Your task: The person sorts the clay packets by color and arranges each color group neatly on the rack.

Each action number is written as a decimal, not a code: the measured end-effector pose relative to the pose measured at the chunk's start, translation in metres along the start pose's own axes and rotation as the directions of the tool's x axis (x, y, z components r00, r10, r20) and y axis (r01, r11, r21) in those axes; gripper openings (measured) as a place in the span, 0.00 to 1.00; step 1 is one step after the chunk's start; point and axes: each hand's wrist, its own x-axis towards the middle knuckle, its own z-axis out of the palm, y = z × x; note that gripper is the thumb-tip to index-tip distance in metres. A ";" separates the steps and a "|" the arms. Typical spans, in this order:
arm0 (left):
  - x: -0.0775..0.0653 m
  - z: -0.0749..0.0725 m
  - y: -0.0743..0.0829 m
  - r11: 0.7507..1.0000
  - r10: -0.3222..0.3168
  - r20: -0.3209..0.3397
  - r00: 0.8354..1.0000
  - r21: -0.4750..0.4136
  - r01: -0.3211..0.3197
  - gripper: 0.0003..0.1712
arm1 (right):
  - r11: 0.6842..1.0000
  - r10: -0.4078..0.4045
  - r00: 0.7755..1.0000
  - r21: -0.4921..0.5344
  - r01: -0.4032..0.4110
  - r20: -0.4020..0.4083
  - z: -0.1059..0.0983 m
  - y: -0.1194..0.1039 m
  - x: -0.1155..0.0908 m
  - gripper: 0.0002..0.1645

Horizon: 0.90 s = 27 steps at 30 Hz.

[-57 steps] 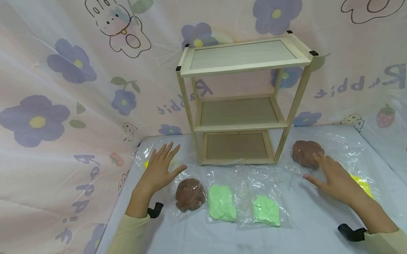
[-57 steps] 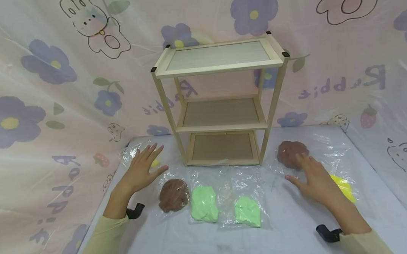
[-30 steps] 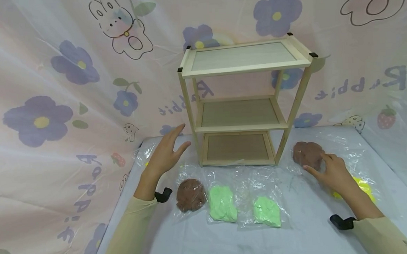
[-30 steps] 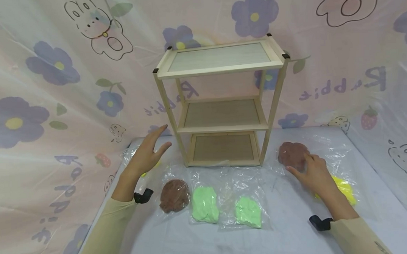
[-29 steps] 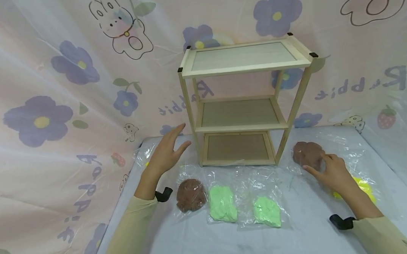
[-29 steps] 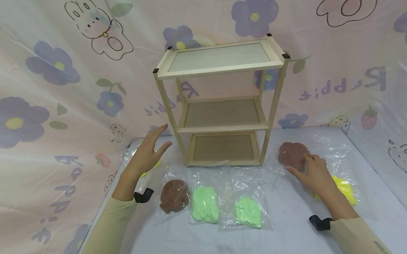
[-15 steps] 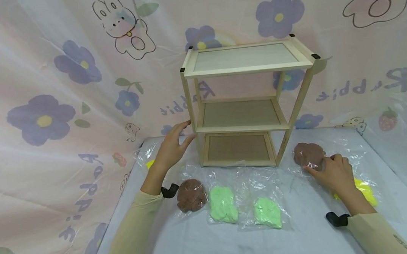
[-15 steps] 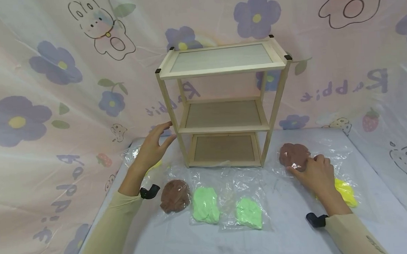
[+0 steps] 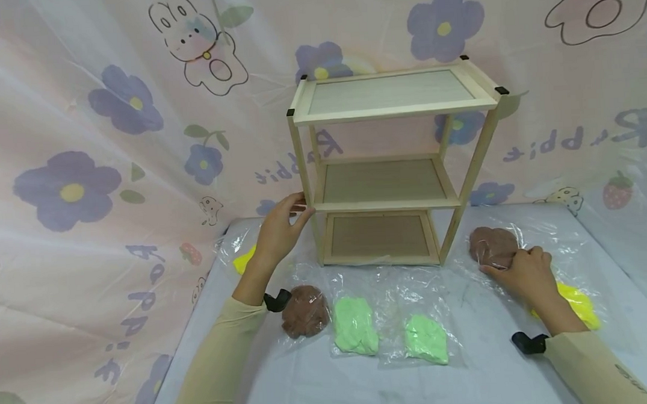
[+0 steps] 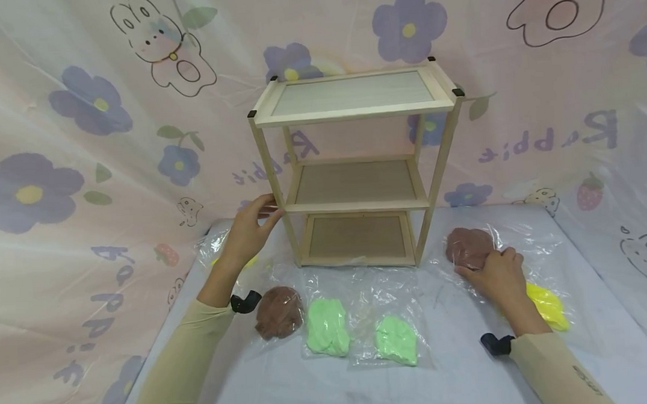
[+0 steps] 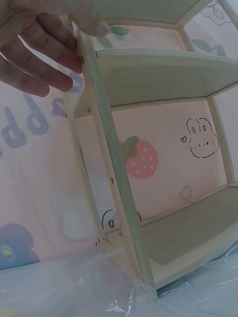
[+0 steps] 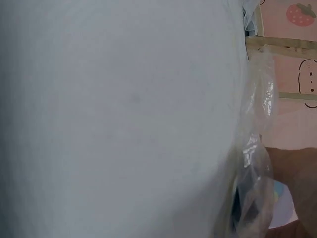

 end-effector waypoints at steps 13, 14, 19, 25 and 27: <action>0.007 0.005 0.004 0.998 -0.066 -0.065 0.996 0.013 0.067 0.20 | 0.999 0.026 1.000 -0.024 -0.026 0.014 -0.005 0.001 0.003 0.50; 0.007 0.005 0.004 0.998 -0.066 -0.066 0.996 0.006 0.067 0.20 | 0.999 0.033 0.999 -0.015 -0.033 0.015 -0.005 0.001 0.003 0.50; 0.007 0.005 0.003 0.997 -0.067 -0.053 0.996 -0.030 0.066 0.19 | 0.997 0.068 0.997 0.020 -0.069 0.038 -0.007 0.002 0.002 0.50; 0.008 0.004 0.005 0.997 -0.066 -0.032 0.997 -0.044 0.064 0.19 | 0.996 0.084 0.996 0.040 -0.085 0.034 -0.007 0.003 -0.001 0.53; 0.008 0.004 0.006 0.997 -0.069 -0.025 0.997 -0.042 0.068 0.19 | 0.995 0.088 0.996 0.049 -0.090 0.031 -0.008 0.003 -0.002 0.53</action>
